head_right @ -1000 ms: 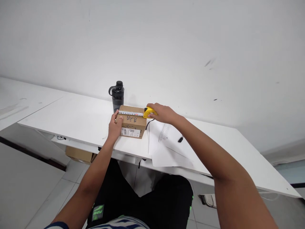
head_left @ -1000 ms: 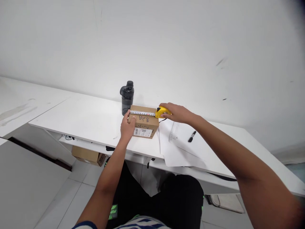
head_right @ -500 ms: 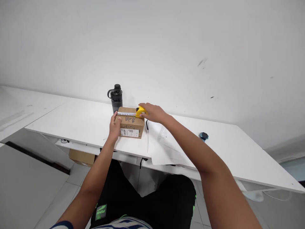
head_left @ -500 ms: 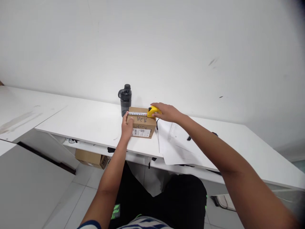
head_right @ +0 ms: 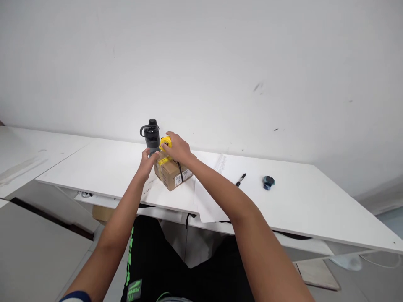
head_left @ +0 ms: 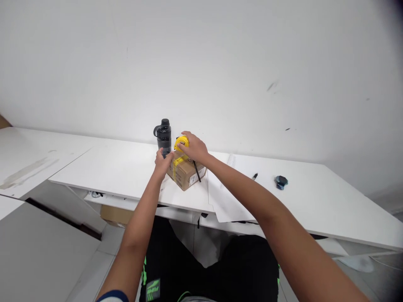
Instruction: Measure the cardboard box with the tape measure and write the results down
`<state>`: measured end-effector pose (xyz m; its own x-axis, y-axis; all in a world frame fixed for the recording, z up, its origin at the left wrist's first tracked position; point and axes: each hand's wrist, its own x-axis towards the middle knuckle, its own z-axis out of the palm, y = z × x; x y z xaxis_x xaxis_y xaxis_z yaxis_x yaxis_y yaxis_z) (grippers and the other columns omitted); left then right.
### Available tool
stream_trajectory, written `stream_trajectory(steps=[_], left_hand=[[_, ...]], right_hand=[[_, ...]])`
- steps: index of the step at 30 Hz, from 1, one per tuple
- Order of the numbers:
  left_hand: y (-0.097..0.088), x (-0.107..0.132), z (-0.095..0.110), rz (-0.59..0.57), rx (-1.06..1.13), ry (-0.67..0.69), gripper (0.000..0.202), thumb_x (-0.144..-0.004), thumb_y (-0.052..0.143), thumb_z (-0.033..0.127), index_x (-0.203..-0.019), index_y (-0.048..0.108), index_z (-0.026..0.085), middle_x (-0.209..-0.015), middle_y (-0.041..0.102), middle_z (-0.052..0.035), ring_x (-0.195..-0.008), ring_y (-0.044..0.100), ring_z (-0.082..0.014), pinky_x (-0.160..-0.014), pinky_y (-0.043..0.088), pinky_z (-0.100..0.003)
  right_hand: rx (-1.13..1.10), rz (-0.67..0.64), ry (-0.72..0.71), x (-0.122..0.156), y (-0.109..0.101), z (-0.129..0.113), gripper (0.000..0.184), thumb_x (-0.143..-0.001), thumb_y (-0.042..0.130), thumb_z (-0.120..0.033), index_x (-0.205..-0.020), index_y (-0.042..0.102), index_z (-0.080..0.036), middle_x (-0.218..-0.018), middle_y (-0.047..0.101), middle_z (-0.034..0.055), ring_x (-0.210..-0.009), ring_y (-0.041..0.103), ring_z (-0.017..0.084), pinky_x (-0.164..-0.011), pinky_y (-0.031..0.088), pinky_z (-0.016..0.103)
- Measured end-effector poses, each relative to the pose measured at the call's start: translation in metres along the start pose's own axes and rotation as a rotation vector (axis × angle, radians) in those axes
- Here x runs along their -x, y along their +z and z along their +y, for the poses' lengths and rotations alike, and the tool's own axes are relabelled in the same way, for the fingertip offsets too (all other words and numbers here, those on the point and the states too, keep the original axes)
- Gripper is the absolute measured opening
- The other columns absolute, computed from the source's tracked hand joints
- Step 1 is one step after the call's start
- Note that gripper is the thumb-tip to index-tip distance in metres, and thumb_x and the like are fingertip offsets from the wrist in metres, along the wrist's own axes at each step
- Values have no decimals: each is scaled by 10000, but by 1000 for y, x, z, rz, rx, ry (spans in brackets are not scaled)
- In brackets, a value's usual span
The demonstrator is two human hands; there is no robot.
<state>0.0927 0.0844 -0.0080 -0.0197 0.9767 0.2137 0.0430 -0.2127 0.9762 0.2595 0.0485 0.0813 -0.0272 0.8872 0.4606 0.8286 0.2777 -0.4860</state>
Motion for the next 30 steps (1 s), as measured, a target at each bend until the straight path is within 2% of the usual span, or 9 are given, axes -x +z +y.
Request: stream_trajectory(steps=[2,5,8,10,15,19,23,27,30], left_hand=[[4,-9,3,-79,36,-63,738,-774,705,451,-1405,440,175,-1450,497,-177,-1246,564,-268,-1020,466,-383],[7,-10,6,-246,79,-116,686,-789,691,443,-1390,498,172,-1298,625,-152,-1052,660,-243,-944,510,-390],[2,-8,11,-364,53,-154,774,-775,717,459,-1466,437,252,-1235,674,-97,-1016,671,-229,-937,512,-389],[-1,-9,13,-395,35,-177,792,-770,724,468,-1477,426,273,-1225,688,-81,-1036,668,-237,-939,510,-389],[-1,-10,13,-427,56,-164,651,-761,714,503,-1337,581,229,-1180,716,-76,-1056,663,-257,-928,509,-380],[1,-10,9,-445,91,-166,649,-752,720,500,-1324,584,226,-1177,715,-77,-1052,663,-248,-923,501,-365],[4,-10,2,-402,118,-120,596,-750,719,476,-1274,620,213,-1157,716,-77,-1036,662,-239,-919,498,-356],[8,-10,-3,-320,141,-100,540,-747,722,454,-1214,651,191,-1207,697,-82,-1057,651,-234,-917,497,-332],[9,-10,-3,-293,119,-138,564,-731,732,456,-1221,651,188,-1194,702,-83,-1026,657,-237,-887,505,-336]], right_hand=[[71,2,-3,-3,2,2,598,-885,485,-443,-1421,413,-187,-1335,584,155,-1125,601,329,-910,491,468],[106,-44,-59,-7,9,6,611,-897,457,-399,-1435,362,-125,-1358,543,211,-1109,603,333,-887,502,460],[63,-61,-125,-14,18,9,578,-897,440,-377,-1397,365,-98,-1376,508,236,-1097,604,319,-876,508,439],[44,-70,-121,-19,22,11,572,-881,452,-370,-1377,364,-98,-1362,514,237,-1075,610,318,-872,507,445],[23,-122,-112,-27,26,14,583,-839,489,-352,-1356,346,-122,-1308,545,221,-1035,620,325,-865,501,476],[16,-110,-108,-25,28,16,540,-843,495,-347,-1319,359,-132,-1297,545,219,-1023,621,317,-857,498,465],[36,-130,-95,-19,26,17,531,-840,516,-346,-1305,351,-150,-1256,569,205,-961,633,305,-801,509,450],[52,-129,-142,-2,13,19,474,-855,512,-362,-1271,377,-179,-1240,573,177,-954,634,297,-797,507,437],[59,-145,-95,25,-9,24,443,-862,518,-383,-1245,400,-192,-1217,585,165,-934,640,292,-774,508,419]])
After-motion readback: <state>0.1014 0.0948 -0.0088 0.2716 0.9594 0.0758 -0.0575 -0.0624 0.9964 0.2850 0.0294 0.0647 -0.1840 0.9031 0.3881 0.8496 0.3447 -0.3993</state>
